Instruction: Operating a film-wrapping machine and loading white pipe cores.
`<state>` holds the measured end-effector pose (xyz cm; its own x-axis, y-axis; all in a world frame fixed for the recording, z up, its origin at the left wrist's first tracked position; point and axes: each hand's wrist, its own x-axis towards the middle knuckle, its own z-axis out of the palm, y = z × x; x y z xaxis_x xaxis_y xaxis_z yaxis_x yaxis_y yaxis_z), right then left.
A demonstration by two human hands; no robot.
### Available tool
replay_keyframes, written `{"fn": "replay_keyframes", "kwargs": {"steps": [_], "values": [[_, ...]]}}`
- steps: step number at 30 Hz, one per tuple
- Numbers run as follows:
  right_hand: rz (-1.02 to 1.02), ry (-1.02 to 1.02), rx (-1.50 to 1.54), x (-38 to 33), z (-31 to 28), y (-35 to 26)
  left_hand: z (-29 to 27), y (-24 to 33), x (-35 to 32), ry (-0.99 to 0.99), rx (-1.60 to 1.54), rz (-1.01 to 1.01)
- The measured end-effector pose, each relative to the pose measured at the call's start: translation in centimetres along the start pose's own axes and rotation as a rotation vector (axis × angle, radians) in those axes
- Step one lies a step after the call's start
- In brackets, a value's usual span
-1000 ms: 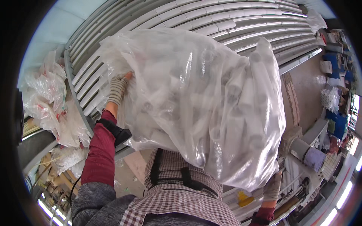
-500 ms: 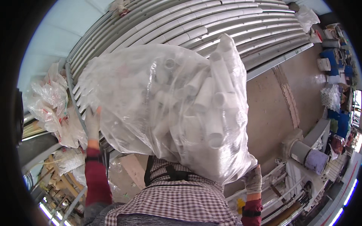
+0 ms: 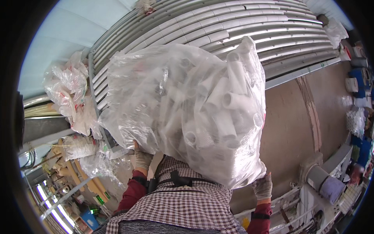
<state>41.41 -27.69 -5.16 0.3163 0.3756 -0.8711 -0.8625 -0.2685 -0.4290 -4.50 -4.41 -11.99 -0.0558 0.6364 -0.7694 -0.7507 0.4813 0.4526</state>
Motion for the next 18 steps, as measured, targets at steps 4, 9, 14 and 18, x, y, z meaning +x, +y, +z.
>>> {"fn": "replay_keyframes", "kwargs": {"steps": [4, 9, 14, 18], "values": [[-0.011, -0.085, 0.267, 4.2, -1.0, 1.9, -2.3, -0.1, 2.4, 0.014, -0.053, 0.066], [-0.079, -0.118, 0.228, 6.0, 4.4, 0.8, -0.5, 0.0, 2.2, 0.093, -0.141, 0.072], [-0.187, -0.139, 0.196, 9.0, 13.3, -2.0, 3.3, -0.9, 2.2, 0.096, -0.134, 0.097], [-0.261, -0.16, 0.15, 8.9, 15.9, -1.0, 2.3, -0.9, 3.8, 0.017, -0.05, 0.075]]}}
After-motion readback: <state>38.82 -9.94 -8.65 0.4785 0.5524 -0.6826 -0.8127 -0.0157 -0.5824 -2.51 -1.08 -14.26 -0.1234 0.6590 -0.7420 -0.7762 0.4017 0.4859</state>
